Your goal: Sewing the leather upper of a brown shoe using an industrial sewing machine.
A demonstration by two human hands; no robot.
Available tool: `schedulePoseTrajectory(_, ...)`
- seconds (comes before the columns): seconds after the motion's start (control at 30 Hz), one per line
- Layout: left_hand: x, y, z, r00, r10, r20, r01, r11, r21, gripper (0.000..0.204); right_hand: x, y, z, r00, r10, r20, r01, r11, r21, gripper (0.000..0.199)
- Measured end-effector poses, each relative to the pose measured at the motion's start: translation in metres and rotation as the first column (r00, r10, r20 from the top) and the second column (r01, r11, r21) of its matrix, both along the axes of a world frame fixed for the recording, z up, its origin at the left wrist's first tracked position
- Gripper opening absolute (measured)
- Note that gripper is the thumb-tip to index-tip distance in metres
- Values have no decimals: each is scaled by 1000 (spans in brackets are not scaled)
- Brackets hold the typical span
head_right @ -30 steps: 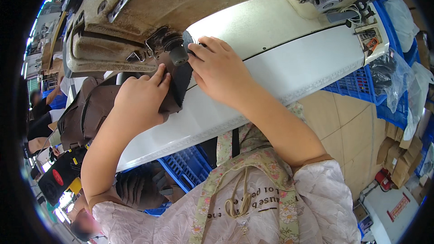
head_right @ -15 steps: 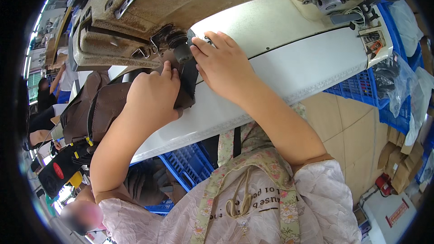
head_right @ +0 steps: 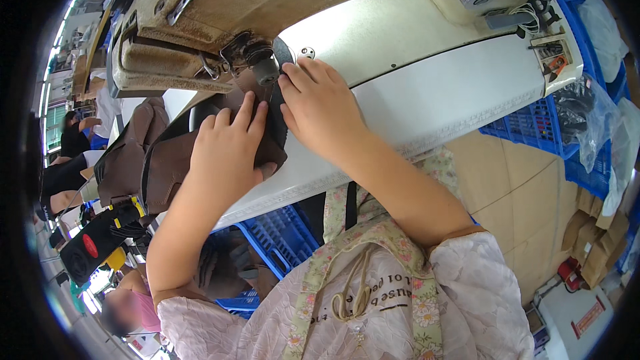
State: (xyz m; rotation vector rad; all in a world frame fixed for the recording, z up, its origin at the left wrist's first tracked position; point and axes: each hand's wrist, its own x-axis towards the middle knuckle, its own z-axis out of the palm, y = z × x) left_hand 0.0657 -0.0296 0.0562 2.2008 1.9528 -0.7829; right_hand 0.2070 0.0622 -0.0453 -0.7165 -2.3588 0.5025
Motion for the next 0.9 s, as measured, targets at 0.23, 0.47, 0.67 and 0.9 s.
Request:
schedulePoseTrajectory(0.23,5,-30,8,987,8,-161,15,990,138,101,3,2,-1,999,-7,-53,5,1000,-25,37)
schedulePoseTrajectory(0.47,-2,-22,11,990,-8,-138,0,998,-61,120,-2,1,-14,996,-28,-80,30,999,22,37)
schedulePoseTrajectory(0.67,-10,-21,18,991,-94,-98,81,988,-129,115,-4,2,-14,997,-40,-59,43,998,56,40)
schedulePoseTrajectory(0.9,-19,-19,8,997,-70,16,72,982,-175,103,0,0,-14,998,-24,-58,26,999,37,39)
